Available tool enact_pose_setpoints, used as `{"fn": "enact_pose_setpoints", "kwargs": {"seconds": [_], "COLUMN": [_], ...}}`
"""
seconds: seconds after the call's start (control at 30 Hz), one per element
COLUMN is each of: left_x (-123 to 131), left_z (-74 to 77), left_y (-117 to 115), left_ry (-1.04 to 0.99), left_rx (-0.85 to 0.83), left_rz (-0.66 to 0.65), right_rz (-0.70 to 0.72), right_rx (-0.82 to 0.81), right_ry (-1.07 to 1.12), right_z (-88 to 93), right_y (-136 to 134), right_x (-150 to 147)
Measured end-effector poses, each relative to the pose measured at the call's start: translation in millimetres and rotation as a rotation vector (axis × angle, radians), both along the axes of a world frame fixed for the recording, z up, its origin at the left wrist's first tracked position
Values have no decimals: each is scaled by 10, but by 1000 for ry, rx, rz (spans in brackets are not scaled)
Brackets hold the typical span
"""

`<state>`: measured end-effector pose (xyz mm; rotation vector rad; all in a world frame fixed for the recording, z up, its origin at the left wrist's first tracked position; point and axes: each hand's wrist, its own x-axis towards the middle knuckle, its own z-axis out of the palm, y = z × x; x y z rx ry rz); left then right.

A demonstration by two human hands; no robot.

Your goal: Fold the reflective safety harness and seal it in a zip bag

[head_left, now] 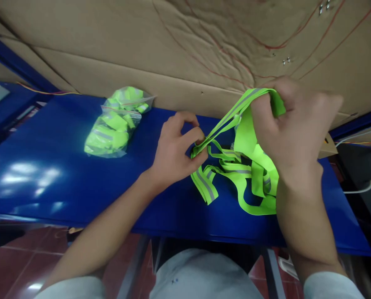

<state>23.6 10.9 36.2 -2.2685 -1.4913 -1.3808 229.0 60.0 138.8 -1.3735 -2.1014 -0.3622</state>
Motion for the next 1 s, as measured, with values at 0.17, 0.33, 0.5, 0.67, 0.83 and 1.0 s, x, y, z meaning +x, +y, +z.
{"fn": "enact_pose_setpoints", "kwargs": {"seconds": [0.17, 0.33, 0.5, 0.67, 0.83, 1.0], "left_x": [33, -45, -84, -32, 1, 10], "left_z": [119, 161, 70, -44, -130, -151], "left_y": [-75, -83, -49, -33, -30, 6], "left_ry": [-155, 23, 22, -130, -145, -25], "left_rx": [-131, 0, 130, 49, 79, 102], "left_rz": [-100, 150, 229, 133, 104, 107], "right_rz": [-7, 10, -69, 416, 686, 702], "right_rx": [79, 148, -97, -333, -361, -424], "right_ry": [75, 122, -157, -288, -215, -158], "right_z": [22, 82, 50, -237, -396, -375], "right_y": [129, 184, 144, 50, -55, 14], "right_x": [177, 242, 255, 95, -235, -213]}}
